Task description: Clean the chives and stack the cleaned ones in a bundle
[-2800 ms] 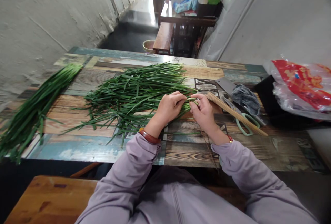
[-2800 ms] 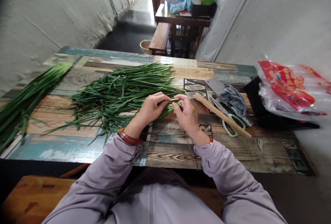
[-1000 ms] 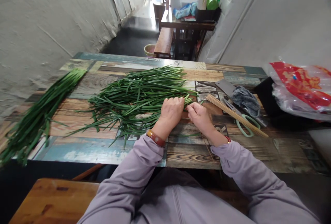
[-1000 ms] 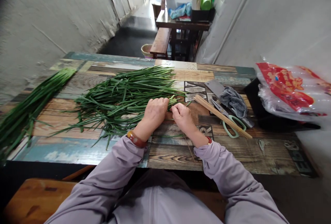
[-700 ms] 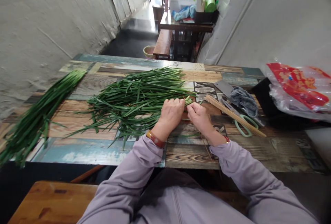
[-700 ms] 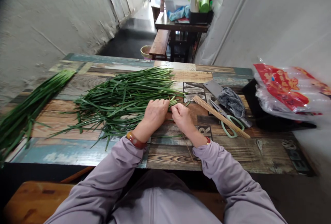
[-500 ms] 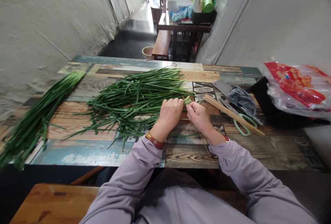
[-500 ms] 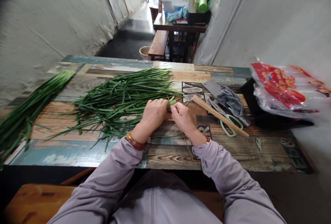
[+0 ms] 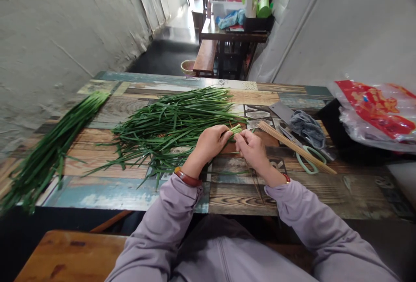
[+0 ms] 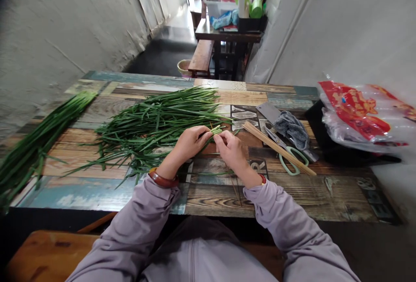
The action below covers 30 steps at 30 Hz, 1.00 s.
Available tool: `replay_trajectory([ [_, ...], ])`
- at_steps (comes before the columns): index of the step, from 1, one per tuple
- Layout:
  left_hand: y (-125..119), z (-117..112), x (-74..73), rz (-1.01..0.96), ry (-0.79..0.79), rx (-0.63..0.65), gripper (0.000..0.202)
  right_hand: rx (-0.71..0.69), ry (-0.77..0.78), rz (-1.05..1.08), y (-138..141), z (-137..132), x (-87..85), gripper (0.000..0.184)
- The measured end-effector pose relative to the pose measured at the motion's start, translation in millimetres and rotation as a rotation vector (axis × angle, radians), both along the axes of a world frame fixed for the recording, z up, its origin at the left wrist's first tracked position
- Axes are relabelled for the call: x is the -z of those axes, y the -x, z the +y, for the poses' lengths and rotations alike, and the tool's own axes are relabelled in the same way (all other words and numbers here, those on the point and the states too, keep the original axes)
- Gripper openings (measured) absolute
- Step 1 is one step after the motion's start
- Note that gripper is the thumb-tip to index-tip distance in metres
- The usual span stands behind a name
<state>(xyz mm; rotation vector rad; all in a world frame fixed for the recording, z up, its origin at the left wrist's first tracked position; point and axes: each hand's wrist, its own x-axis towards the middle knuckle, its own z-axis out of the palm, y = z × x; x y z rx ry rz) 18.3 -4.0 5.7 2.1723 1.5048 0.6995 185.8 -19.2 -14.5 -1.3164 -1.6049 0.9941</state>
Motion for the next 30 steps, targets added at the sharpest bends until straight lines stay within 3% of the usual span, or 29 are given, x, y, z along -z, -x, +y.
replay_trajectory([
  [5,-5,-4,1.5,0.065,0.022,0.047,0.029,0.021,0.095,0.163,0,3,7.6,0.042],
  [10,0,0,5.9,-0.028,0.005,0.124,0.020,0.030,0.132,0.166,4,5,10.6,0.040],
  [16,14,9,1.5,-0.183,-0.148,-0.115,0.025,0.052,0.110,0.133,10,9,15.4,0.034],
  [22,18,24,-5.0,-0.152,-0.197,-0.216,0.028,0.046,0.127,0.232,14,16,21.4,0.031],
  [25,14,30,-12.2,-0.004,-0.166,-0.127,0.028,0.040,0.100,0.254,14,18,23.0,0.032],
  [30,4,23,-19.8,0.139,0.054,0.175,0.031,0.053,-0.010,0.209,12,18,19.9,0.031],
])
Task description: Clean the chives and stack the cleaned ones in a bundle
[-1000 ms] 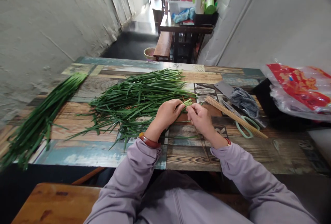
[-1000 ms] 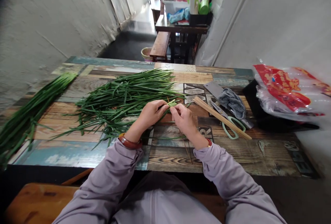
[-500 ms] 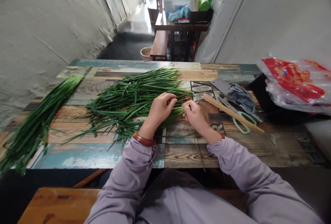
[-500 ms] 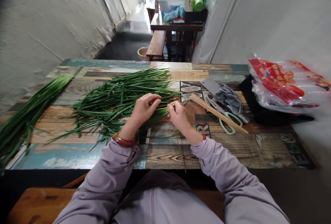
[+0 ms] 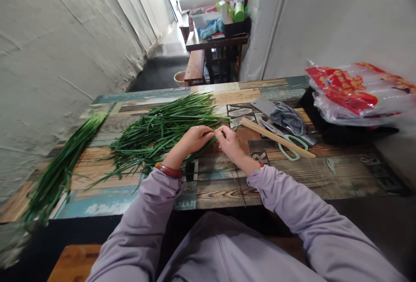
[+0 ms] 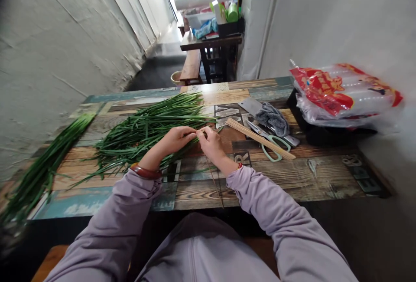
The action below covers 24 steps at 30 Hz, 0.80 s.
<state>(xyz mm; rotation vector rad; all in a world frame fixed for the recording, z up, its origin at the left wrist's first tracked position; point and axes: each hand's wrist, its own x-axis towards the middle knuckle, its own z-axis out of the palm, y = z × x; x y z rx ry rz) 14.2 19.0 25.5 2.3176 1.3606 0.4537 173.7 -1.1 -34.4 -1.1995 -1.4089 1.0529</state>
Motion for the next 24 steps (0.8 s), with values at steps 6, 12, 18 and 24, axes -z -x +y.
replay_trajectory([
  [6,-3,-15,6.5,-0.040,0.043,-0.080,0.040,-0.019,0.036,0.018,-3,-1,-0.2,0.035],
  [12,-7,-20,10.9,-0.113,0.047,-0.137,0.035,-0.030,0.096,0.081,-3,0,8.4,0.042],
  [18,-9,-19,16.2,-0.168,0.062,-0.152,0.032,-0.051,0.119,0.114,-7,-2,5.8,0.038],
  [24,0,-7,12.2,-0.169,0.128,-0.119,0.031,-0.047,0.083,0.066,-11,-4,-0.3,0.035],
])
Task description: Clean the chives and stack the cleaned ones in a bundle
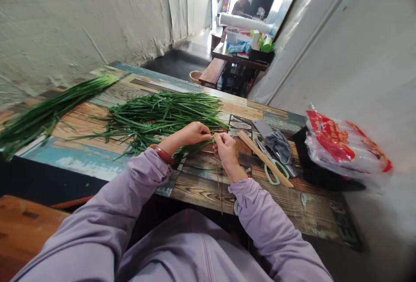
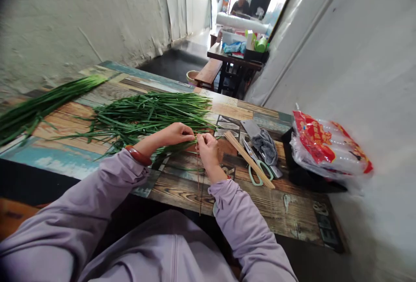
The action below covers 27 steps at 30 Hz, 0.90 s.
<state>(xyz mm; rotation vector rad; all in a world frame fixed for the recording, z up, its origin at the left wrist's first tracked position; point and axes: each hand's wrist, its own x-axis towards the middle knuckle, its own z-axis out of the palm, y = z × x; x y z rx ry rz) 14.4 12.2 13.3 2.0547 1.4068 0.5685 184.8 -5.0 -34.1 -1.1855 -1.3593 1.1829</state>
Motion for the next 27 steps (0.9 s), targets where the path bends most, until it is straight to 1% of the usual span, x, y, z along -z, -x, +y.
replay_trajectory([
  [2,4,12,-7.0,0.018,-0.040,-0.036,0.030,-0.011,0.015,-0.007,0,1,0.2,0.035],
  [3,4,19,-10.6,0.041,-0.087,-0.075,0.030,-0.014,0.023,0.000,1,1,0.6,0.035],
  [5,1,35,-16.5,0.126,-0.186,-0.136,0.028,-0.017,0.042,0.038,2,1,1.4,0.036],
  [6,-3,42,-18.2,0.175,-0.231,-0.145,0.026,-0.015,0.056,0.062,2,1,1.7,0.036],
  [8,-12,54,-19.1,0.270,-0.294,-0.132,0.025,-0.005,0.093,0.103,2,1,2.5,0.038],
  [10,-22,63,-17.3,0.363,-0.306,-0.114,0.025,0.010,0.111,0.104,2,2,3.8,0.040],
  [14,-35,73,-11.1,0.474,-0.280,-0.060,0.020,0.035,0.033,0.015,0,5,7.1,0.037],
  [17,-39,76,-6.7,0.483,-0.270,-0.041,0.013,0.044,-0.008,-0.009,0,7,7.3,0.035],
  [22,-36,81,-0.7,0.468,-0.320,-0.076,0.010,0.043,0.031,0.014,2,6,3.6,0.034],
  [24,-31,83,0.1,0.413,-0.316,-0.110,0.011,0.039,0.050,0.047,2,5,1.9,0.034],
  [27,-22,79,-0.8,0.229,-0.277,-0.154,0.016,0.057,0.047,0.060,-1,4,-0.5,0.035],
])
